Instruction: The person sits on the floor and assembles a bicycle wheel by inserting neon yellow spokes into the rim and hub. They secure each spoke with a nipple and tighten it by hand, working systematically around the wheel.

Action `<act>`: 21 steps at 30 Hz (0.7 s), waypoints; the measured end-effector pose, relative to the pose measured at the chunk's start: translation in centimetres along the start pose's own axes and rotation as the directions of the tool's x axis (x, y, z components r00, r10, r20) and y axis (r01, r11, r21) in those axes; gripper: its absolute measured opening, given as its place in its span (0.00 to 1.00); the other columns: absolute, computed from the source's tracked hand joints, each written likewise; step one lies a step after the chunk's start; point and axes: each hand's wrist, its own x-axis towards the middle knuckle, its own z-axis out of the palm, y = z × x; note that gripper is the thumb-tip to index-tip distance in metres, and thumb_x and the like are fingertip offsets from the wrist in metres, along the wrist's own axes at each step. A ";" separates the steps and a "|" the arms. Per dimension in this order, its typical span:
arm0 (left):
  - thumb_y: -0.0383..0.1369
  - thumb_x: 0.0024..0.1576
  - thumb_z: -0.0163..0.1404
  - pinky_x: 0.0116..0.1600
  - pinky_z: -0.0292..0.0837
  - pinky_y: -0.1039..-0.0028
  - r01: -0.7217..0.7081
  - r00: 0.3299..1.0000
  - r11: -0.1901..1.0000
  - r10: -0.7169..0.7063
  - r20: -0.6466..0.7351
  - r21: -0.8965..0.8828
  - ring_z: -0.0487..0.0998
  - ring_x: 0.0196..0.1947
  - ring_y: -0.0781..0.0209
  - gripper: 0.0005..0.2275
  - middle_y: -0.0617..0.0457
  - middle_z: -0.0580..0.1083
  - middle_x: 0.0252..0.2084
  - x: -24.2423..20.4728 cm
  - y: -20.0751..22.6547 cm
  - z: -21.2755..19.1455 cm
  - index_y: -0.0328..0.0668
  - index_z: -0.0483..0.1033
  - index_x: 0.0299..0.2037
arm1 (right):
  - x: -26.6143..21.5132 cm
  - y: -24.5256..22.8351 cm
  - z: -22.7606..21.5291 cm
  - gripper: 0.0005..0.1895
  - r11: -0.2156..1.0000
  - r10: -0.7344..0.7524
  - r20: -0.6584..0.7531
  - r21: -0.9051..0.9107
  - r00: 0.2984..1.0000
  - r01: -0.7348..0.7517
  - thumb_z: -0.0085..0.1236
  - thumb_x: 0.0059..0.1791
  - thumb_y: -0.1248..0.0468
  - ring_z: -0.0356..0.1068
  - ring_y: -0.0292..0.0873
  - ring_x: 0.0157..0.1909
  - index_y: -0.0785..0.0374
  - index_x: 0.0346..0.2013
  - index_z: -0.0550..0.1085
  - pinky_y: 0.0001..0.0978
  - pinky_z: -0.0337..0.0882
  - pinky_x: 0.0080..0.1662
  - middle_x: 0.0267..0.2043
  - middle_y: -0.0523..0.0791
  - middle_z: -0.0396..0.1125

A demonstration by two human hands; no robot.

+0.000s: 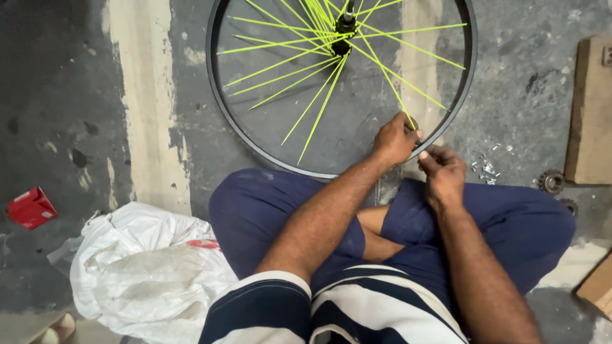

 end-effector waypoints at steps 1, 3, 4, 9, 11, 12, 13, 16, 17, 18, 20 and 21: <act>0.37 0.53 0.58 0.43 0.77 0.63 0.006 1.000 1.000 -0.006 0.004 -0.014 0.84 0.35 0.53 0.10 0.50 0.81 0.32 0.1 0.0 0.0 0.42 0.74 0.39 | 0.0 0.0 0.0 0.10 1.000 0.013 0.007 0.001 1.000 -0.013 0.63 0.49 0.73 0.68 0.37 0.33 0.71 0.45 0.76 0.26 0.69 0.39 0.34 0.44 0.70; 0.36 0.53 0.58 0.42 0.76 0.62 -0.008 1.000 1.000 0.008 0.011 0.004 0.83 0.35 0.52 0.11 0.49 0.81 0.32 0.2 0.0 -0.1 0.41 0.74 0.40 | 0.3 0.2 0.0 0.10 1.000 -0.026 -0.007 -0.007 1.000 0.026 0.63 0.49 0.73 0.67 0.36 0.34 0.71 0.45 0.77 0.26 0.68 0.39 0.36 0.44 0.71; 0.36 0.54 0.58 0.42 0.76 0.62 -0.015 1.000 1.000 0.015 0.015 0.015 0.83 0.35 0.52 0.11 0.49 0.81 0.32 0.2 0.0 -0.2 0.40 0.74 0.40 | 0.4 0.3 0.1 0.10 0.999 -0.045 -0.015 -0.010 0.999 0.045 0.63 0.49 0.73 0.67 0.36 0.35 0.71 0.45 0.77 0.26 0.67 0.39 0.36 0.44 0.71; 0.34 0.53 0.58 0.42 0.76 0.62 -0.018 1.000 1.000 0.018 0.012 -0.015 0.83 0.34 0.50 0.11 0.46 0.80 0.32 0.1 0.3 -0.5 0.37 0.73 0.40 | 0.6 0.7 0.3 0.10 0.993 -0.093 -0.031 -0.075 0.995 0.090 0.65 0.48 0.72 0.68 0.36 0.33 0.70 0.43 0.77 0.26 0.68 0.38 0.35 0.44 0.72; 0.34 0.53 0.58 0.42 0.76 0.61 0.004 1.000 1.000 -0.004 0.014 -0.016 0.83 0.34 0.50 0.11 0.46 0.80 0.32 -0.2 0.3 -0.4 0.37 0.73 0.40 | 0.3 0.8 0.3 0.10 0.991 -0.095 -0.028 -0.097 0.995 0.092 0.66 0.48 0.72 0.68 0.35 0.33 0.70 0.43 0.77 0.25 0.68 0.38 0.34 0.43 0.72; 0.33 0.53 0.58 0.42 0.76 0.61 0.015 1.000 1.000 -0.015 0.013 -0.015 0.83 0.34 0.50 0.11 0.46 0.80 0.32 -0.2 0.3 -0.4 0.37 0.73 0.40 | 0.3 0.7 0.3 0.10 0.990 -0.099 -0.025 -0.101 0.995 0.096 0.66 0.48 0.72 0.67 0.35 0.32 0.70 0.43 0.77 0.25 0.68 0.38 0.34 0.43 0.72; 0.33 0.53 0.58 0.42 0.77 0.61 0.027 1.000 1.000 -0.026 0.012 -0.014 0.83 0.34 0.50 0.10 0.46 0.80 0.32 -0.1 0.3 -0.4 0.36 0.73 0.40 | 0.3 0.5 0.4 0.11 0.989 -0.102 -0.022 -0.105 0.995 0.099 0.66 0.48 0.71 0.67 0.35 0.32 0.70 0.43 0.77 0.25 0.67 0.37 0.34 0.43 0.72; 0.32 0.53 0.58 0.42 0.76 0.61 0.004 1.000 1.000 -0.004 0.009 0.002 0.83 0.34 0.50 0.11 0.45 0.80 0.32 -0.1 0.2 -0.5 0.36 0.73 0.40 | 0.3 0.3 0.5 0.11 0.993 -0.071 -0.045 -0.102 0.996 0.066 0.66 0.48 0.71 0.68 0.35 0.32 0.70 0.43 0.77 0.25 0.67 0.37 0.34 0.42 0.72; 0.32 0.53 0.58 0.42 0.77 0.61 -0.008 1.000 1.000 0.008 0.013 -0.003 0.83 0.34 0.50 0.11 0.45 0.80 0.32 0.0 0.1 -0.4 0.35 0.73 0.40 | 0.3 0.4 0.5 0.11 0.992 -0.081 -0.046 -0.099 0.996 0.076 0.66 0.48 0.71 0.67 0.35 0.32 0.70 0.43 0.77 0.25 0.67 0.37 0.34 0.42 0.72; 0.32 0.53 0.58 0.42 0.77 0.62 -0.020 1.000 1.000 0.020 0.016 -0.008 0.83 0.34 0.50 0.11 0.45 0.80 0.32 0.1 0.0 -0.5 0.35 0.73 0.41 | 0.3 0.5 0.5 0.11 0.992 -0.091 -0.047 -0.097 0.995 0.086 0.66 0.48 0.72 0.67 0.35 0.32 0.70 0.43 0.77 0.25 0.68 0.37 0.35 0.43 0.72; 0.32 0.53 0.58 0.41 0.78 0.63 -0.014 0.999 0.998 0.016 0.030 -0.067 0.83 0.33 0.51 0.12 0.45 0.79 0.32 0.1 -0.1 -0.4 0.34 0.73 0.41 | 0.5 0.7 0.4 0.10 0.994 -0.096 -0.040 -0.064 0.995 0.094 0.66 0.48 0.72 0.67 0.34 0.33 0.70 0.43 0.77 0.25 0.68 0.38 0.35 0.43 0.72; 0.32 0.53 0.58 0.40 0.78 0.63 0.005 0.999 0.993 0.000 0.042 -0.120 0.84 0.33 0.51 0.12 0.46 0.79 0.32 0.1 -0.1 -0.4 0.34 0.72 0.42 | 0.6 0.8 0.3 0.10 0.995 -0.091 -0.032 -0.033 0.995 0.090 0.66 0.48 0.72 0.67 0.34 0.34 0.70 0.44 0.77 0.25 0.68 0.38 0.36 0.43 0.72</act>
